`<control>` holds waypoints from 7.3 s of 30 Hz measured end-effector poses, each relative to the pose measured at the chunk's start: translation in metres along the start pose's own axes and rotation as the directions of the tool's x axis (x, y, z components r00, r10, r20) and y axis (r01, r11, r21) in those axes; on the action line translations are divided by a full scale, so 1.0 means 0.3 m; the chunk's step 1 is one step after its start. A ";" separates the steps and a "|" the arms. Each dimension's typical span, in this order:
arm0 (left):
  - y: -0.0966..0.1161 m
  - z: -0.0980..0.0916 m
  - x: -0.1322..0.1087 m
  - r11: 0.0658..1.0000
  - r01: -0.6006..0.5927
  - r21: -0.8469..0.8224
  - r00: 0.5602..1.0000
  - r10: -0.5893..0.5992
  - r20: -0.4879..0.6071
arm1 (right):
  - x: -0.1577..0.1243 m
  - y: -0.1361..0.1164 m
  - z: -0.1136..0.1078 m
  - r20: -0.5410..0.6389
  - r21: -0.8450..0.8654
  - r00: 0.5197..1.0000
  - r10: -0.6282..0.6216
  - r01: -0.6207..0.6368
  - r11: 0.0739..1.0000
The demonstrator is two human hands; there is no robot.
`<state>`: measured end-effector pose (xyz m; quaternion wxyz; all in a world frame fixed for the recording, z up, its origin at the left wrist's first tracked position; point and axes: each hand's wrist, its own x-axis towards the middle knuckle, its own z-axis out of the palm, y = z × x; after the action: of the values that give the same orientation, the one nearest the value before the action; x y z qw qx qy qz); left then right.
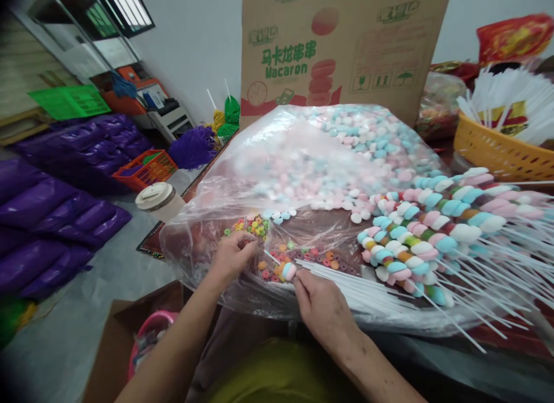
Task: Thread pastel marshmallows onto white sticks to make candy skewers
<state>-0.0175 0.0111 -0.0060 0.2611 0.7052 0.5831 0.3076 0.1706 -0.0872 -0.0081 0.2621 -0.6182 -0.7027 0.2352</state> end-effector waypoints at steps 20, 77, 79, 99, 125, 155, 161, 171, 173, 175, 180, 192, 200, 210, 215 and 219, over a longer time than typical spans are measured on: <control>0.089 0.033 -0.102 0.683 0.317 -0.658 0.921 -0.387 0.043 | -0.020 -0.039 -0.011 -0.063 -0.272 0.995 -0.081 0.061 0.960; 0.077 0.016 0.089 0.726 -0.254 0.639 0.926 -0.008 0.377 | 0.019 0.074 -0.079 -0.047 -0.134 0.996 0.077 -0.082 0.988; 0.080 0.018 0.088 0.698 -0.182 0.692 0.943 -0.076 0.325 | 0.020 0.062 -0.076 -0.046 -0.135 0.997 0.066 -0.072 0.988; 0.148 0.022 -0.059 0.902 -0.192 0.386 0.961 0.092 0.262 | -0.023 0.068 -0.101 -0.118 -0.079 0.989 0.091 -0.101 0.992; 0.194 0.024 -0.129 0.672 0.295 -0.679 0.950 -0.281 0.135 | -0.062 -0.034 -0.124 0.005 -0.094 1.000 -0.019 0.019 0.995; 0.047 0.078 0.095 0.991 -0.094 -0.095 0.993 0.100 0.067 | 0.413 0.094 -0.040 0.055 -0.255 0.998 -0.002 0.016 0.967; 0.054 0.070 0.017 0.699 0.316 -0.641 0.945 -0.294 0.144 | 0.403 0.097 -0.026 -0.007 -0.202 1.000 0.029 -0.030 0.979; 0.134 -0.028 -0.113 0.481 0.330 -0.812 0.941 -0.234 0.244 | 0.283 0.012 -0.085 0.101 0.253 0.995 0.024 -0.049 0.966; 0.163 -0.023 -0.121 0.484 0.277 -0.830 0.961 -0.148 0.234 | 0.219 -0.015 -0.105 0.211 0.554 0.977 -0.016 -0.106 0.825; 0.186 -0.016 -0.123 0.498 0.210 -0.842 0.977 -0.074 0.200 | 0.174 -0.039 -0.118 0.262 0.747 0.962 -0.080 -0.149 0.647; 0.198 -0.019 -0.136 0.492 0.228 -0.840 0.972 -0.068 0.224 | 0.133 -0.081 -0.125 0.222 0.787 0.962 -0.157 -0.082 0.611; 0.238 0.012 -0.192 0.621 0.070 -0.780 0.992 0.040 0.121 | 0.092 -0.119 -0.052 0.127 0.948 0.991 -0.032 -0.112 0.298; 0.199 0.011 -0.158 0.487 0.078 -0.870 0.973 -0.228 -0.040 | 0.032 -0.112 -0.134 0.030 0.634 0.999 0.027 -0.040 0.773; 0.195 0.007 -0.156 0.660 0.041 -0.750 0.983 -0.161 -0.087 | -0.086 -0.094 -0.132 -0.126 -0.099 0.984 -0.123 0.111 0.989; 0.185 0.025 -0.165 0.647 0.033 -0.762 0.982 -0.164 -0.097 | -0.085 -0.093 -0.131 -0.146 -0.246 0.982 -0.123 0.085 0.966; 0.186 0.027 -0.172 0.751 -0.003 -0.660 0.979 -0.133 -0.156 | -0.099 -0.094 -0.131 -0.137 -0.326 0.981 -0.138 0.087 0.942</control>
<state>0.0187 -0.0500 0.0223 0.4449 0.5144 0.4846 0.5501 0.1785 -0.1199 0.0377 0.2268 -0.6278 -0.7426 0.0539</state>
